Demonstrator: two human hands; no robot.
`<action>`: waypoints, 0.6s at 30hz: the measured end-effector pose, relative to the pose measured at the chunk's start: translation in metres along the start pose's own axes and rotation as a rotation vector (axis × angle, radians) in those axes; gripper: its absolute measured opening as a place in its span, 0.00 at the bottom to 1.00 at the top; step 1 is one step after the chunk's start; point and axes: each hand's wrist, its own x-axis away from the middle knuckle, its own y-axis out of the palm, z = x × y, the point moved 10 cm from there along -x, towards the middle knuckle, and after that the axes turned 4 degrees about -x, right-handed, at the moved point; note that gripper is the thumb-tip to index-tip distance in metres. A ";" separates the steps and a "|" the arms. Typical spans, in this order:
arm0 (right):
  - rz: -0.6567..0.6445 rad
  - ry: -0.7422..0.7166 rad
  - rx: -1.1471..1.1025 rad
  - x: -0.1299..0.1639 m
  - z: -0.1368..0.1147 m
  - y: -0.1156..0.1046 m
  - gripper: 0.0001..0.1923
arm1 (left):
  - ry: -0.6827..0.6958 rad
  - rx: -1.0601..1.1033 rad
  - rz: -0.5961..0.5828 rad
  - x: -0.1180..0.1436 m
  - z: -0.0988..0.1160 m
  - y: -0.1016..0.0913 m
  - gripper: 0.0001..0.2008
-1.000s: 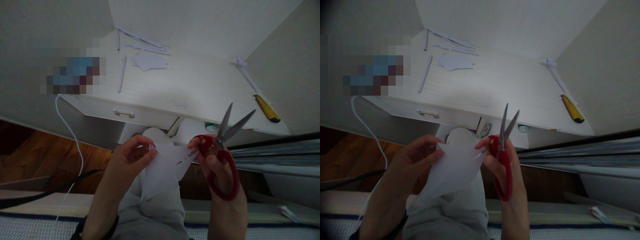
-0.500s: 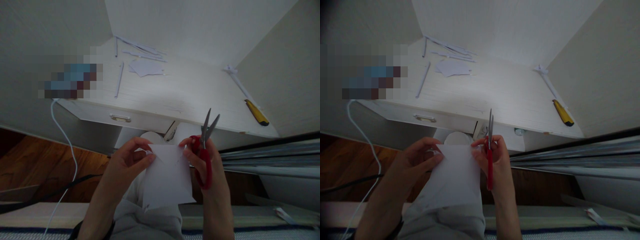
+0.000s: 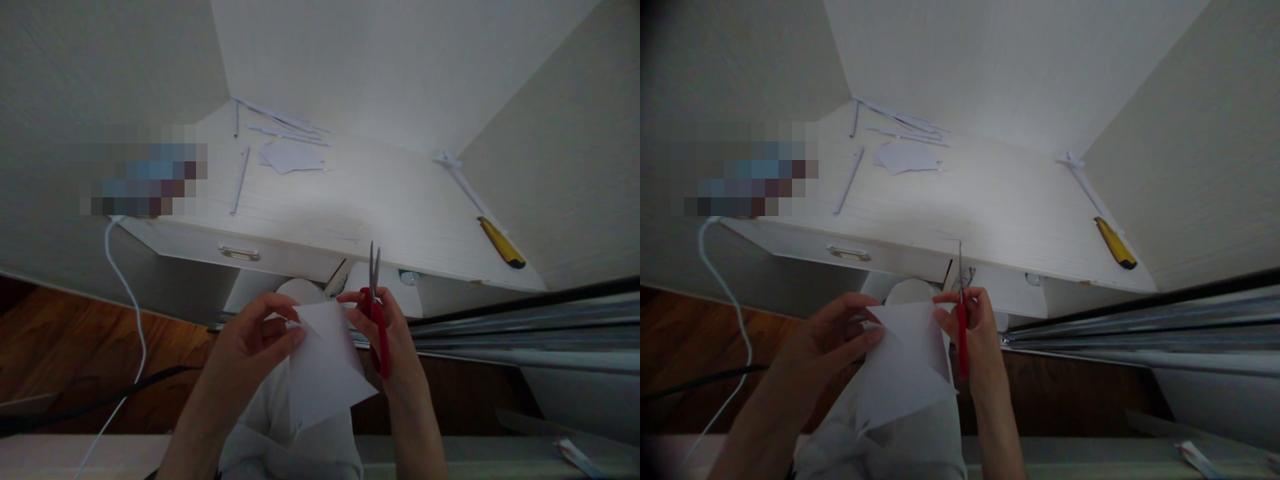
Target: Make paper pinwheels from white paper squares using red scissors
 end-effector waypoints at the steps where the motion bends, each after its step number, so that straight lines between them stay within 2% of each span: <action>1: 0.000 0.028 -0.018 -0.001 0.005 0.000 0.22 | -0.008 0.001 -0.023 0.000 -0.001 0.003 0.07; 6: -0.079 0.125 -0.072 0.001 0.022 0.001 0.20 | -0.010 0.024 -0.050 0.000 -0.001 0.013 0.05; 8: -0.105 0.104 -0.080 0.002 0.020 0.000 0.18 | 0.013 0.017 -0.061 -0.001 0.000 0.015 0.06; 11: -0.072 0.074 -0.090 0.004 0.013 -0.007 0.15 | 0.042 -0.041 -0.101 -0.005 -0.001 0.016 0.07; 14: -0.031 0.068 -0.074 0.004 0.005 -0.017 0.16 | 0.036 -0.112 -0.113 -0.011 -0.005 0.010 0.08; 18: -0.003 0.027 -0.077 0.005 -0.009 -0.027 0.18 | 0.071 -0.140 -0.049 -0.013 0.000 -0.007 0.07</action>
